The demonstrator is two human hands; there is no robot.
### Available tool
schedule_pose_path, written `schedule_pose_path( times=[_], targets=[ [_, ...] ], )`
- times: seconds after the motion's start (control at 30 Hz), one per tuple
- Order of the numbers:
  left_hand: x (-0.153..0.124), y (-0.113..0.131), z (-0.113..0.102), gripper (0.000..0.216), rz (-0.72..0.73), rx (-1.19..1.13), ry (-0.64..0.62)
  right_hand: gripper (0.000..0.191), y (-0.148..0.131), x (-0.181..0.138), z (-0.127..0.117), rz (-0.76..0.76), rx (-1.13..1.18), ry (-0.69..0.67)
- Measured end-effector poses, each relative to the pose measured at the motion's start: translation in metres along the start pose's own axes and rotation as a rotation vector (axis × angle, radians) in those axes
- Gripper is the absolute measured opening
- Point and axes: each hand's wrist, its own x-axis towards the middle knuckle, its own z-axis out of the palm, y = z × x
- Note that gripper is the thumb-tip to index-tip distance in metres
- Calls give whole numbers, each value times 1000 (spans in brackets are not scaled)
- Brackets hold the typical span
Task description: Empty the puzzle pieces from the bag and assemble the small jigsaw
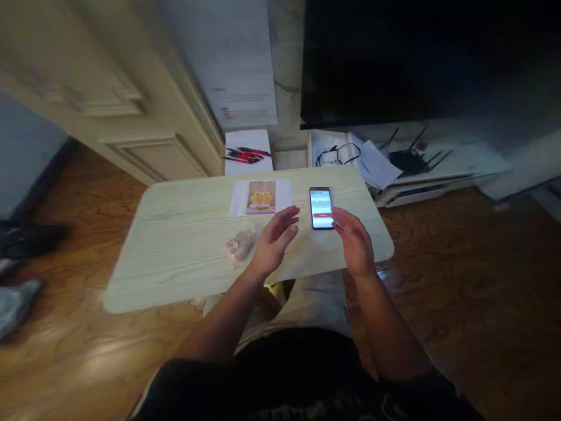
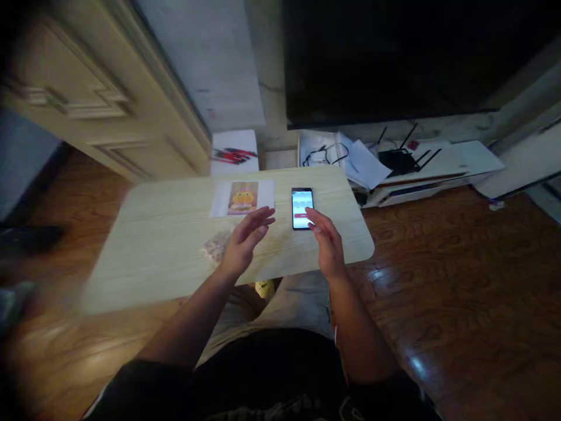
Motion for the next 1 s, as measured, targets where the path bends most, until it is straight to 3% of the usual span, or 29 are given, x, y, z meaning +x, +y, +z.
schedule_pose_path(
  times=[0.57, 1.0],
  targets=[
    [5, -5, 22, 48, -48, -34, -49, 39, 3, -1, -6, -20, -81, 0],
    [8, -13, 25, 49, -59, -52, -70, 39, 2, -2, -6, -2, -67, 15]
  ],
)
